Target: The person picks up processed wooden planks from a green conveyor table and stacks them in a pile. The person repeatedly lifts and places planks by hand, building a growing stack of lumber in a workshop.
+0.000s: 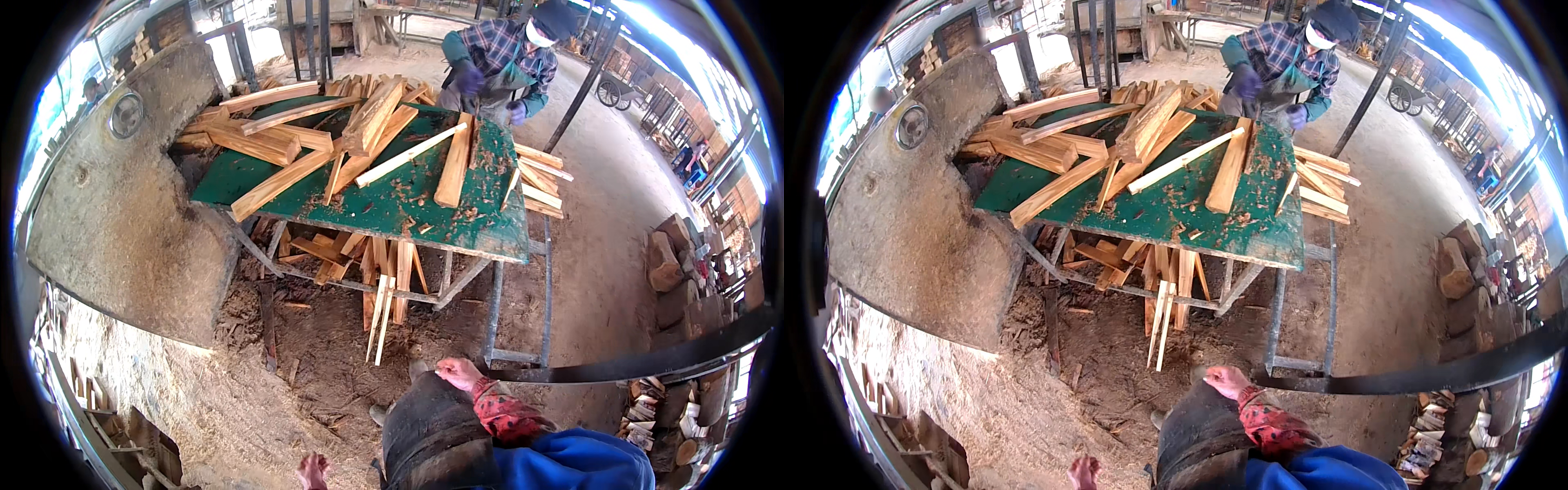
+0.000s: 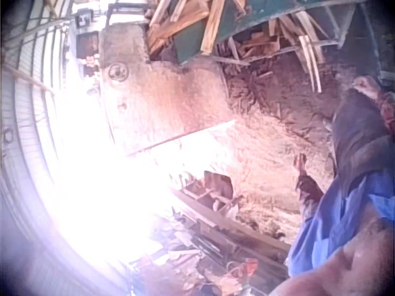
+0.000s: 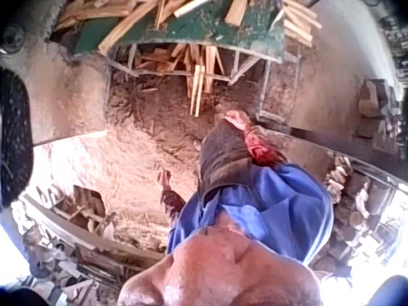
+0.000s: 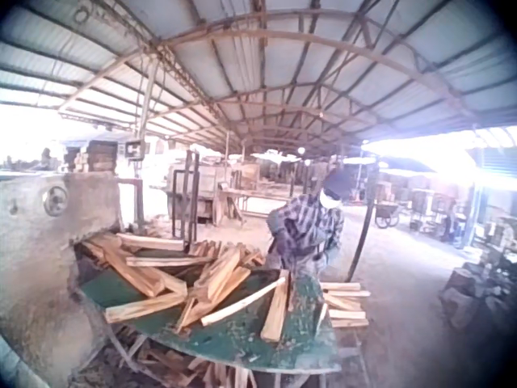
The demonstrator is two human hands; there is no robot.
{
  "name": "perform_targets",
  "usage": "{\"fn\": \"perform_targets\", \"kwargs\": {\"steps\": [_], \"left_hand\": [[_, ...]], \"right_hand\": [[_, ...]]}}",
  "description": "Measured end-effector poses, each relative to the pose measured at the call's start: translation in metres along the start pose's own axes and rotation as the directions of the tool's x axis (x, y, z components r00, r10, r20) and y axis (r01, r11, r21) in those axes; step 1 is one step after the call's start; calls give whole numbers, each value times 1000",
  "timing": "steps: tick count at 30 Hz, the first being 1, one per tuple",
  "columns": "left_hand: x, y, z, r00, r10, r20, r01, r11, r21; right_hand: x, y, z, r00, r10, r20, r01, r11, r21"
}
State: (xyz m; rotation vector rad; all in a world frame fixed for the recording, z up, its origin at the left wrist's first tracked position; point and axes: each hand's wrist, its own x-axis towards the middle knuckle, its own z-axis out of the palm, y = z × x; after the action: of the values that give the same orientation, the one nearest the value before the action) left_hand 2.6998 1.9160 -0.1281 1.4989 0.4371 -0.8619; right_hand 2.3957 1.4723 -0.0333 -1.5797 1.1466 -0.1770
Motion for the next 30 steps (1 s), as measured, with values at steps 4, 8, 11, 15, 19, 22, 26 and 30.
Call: {"fn": "perform_targets", "kwargs": {"steps": [4,8,11,15,19,22,26,30], "left_hand": [[-6,60,87,998,-1,56,2,1000,-18],[-31,75,180,990,-105,97,83,975,205],[-46,57,219,968,-201,148,146,938,314],[-64,48,251,959,-229,166,167,931,324],[-61,33,249,956,-222,194,161,945,285],[-49,12,232,964,-221,149,191,963,192],[-35,7,216,969,-218,118,194,963,188],[-25,-45,197,967,-231,107,233,973,0]], "right_hand": [[31,-35,-16,999,-15,-52,12,998,-59],[77,-38,-17,992,-122,-27,120,991,-52],[102,-25,-5,992,-111,52,113,993,-39],[130,3,6,967,-20,255,73,977,-200],[145,9,15,952,101,290,-14,958,-286],[150,18,33,948,172,266,-86,948,-308],[179,81,70,841,439,317,-331,880,-340],[208,129,117,835,495,242,-391,841,-374]]}}
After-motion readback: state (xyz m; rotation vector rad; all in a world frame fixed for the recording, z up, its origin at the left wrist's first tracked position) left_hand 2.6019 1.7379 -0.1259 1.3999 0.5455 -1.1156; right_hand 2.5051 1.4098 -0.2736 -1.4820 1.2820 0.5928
